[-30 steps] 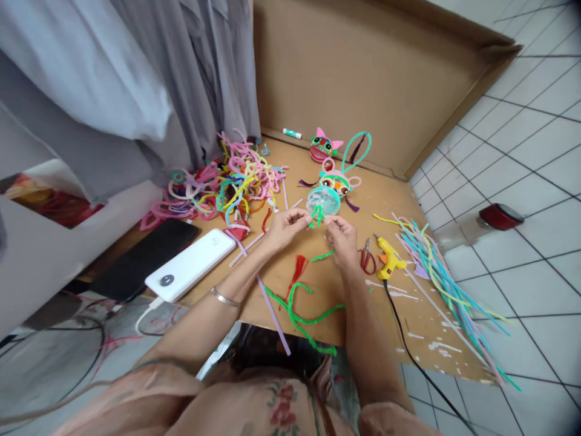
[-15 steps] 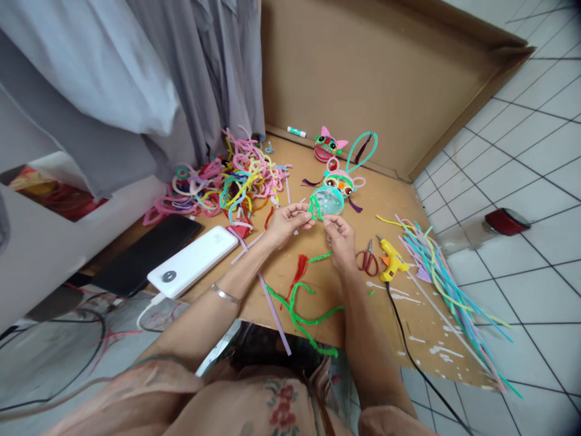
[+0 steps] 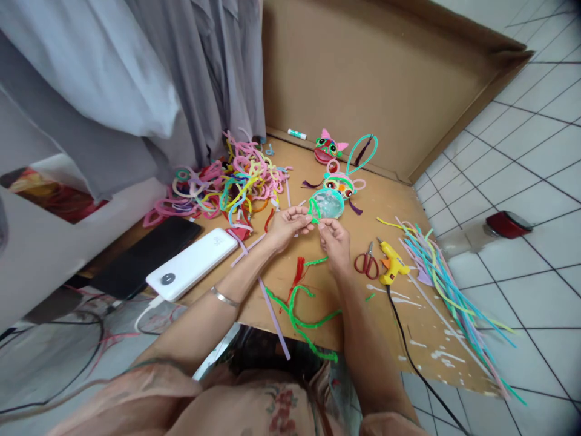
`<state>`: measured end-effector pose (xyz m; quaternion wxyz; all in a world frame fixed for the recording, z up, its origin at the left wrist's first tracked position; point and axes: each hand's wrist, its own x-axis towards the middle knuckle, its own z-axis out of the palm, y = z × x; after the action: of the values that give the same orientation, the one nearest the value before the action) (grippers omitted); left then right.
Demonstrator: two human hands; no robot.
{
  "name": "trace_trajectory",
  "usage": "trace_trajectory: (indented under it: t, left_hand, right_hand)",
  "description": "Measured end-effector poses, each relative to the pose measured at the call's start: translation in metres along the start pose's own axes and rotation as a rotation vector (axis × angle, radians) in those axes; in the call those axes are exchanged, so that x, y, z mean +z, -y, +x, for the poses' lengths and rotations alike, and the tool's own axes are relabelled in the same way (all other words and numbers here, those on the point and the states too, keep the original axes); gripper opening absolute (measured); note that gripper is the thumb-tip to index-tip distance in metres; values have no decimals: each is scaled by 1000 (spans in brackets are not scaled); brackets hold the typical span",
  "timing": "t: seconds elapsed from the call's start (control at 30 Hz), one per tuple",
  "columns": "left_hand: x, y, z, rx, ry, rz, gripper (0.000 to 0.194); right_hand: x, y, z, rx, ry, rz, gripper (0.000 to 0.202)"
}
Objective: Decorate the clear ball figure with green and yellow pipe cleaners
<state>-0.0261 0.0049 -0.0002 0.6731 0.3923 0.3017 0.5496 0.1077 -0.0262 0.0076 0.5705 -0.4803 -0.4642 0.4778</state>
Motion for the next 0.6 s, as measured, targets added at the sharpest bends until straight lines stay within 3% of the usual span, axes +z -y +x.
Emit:
trace_trajectory:
  t: [0.4,0.6]
  left_hand:
    - [4,3,-1,44,-29,41,55]
    - [7,5,-3,47,-36,48,52]
  right_hand:
    - [-1,-11,1,-139,-40,-104,31]
    - [0,-11,1,-103,-81,-65,32]
